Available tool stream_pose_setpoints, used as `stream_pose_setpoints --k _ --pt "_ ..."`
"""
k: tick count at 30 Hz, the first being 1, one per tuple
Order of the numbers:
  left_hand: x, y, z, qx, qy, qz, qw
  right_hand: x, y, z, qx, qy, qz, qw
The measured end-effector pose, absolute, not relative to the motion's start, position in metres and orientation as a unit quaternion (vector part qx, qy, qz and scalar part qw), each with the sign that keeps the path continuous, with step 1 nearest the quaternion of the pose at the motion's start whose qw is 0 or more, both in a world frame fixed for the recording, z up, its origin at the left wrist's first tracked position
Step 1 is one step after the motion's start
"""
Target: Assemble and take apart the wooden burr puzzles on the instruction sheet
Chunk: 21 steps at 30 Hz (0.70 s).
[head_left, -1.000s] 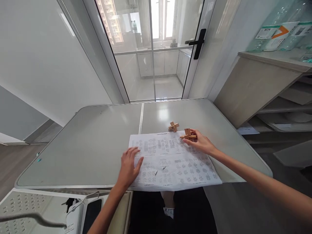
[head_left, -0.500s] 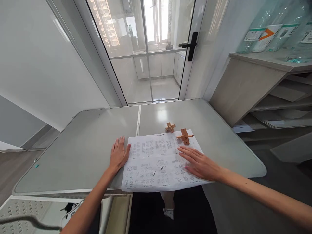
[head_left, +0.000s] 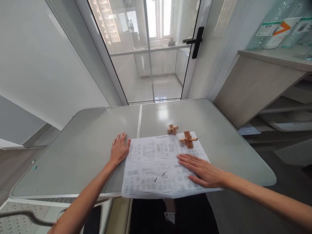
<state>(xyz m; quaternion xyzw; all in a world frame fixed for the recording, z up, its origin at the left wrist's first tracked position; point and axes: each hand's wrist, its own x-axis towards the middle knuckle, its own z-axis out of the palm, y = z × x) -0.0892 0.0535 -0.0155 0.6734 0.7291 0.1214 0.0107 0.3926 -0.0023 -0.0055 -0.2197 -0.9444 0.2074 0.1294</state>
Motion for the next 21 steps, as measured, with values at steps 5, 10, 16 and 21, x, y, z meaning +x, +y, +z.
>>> stream_pose_setpoints --k 5,10,16,21 --pt "-0.0869 0.0530 -0.0138 0.675 0.727 0.123 0.006 0.3899 -0.0032 -0.0011 -0.224 -0.944 0.209 0.125" --pt "-0.0849 0.0518 -0.0117 0.678 0.723 0.132 0.001 0.3879 -0.0035 -0.0021 -0.221 -0.946 0.200 0.125" --pt "-0.0868 0.0510 -0.0125 0.680 0.721 0.134 0.007 0.3873 -0.0034 -0.0034 -0.222 -0.949 0.194 0.115" --pt "-0.0880 0.0505 -0.0137 0.681 0.720 0.138 0.002 0.3865 -0.0030 -0.0035 -0.220 -0.951 0.190 0.104"
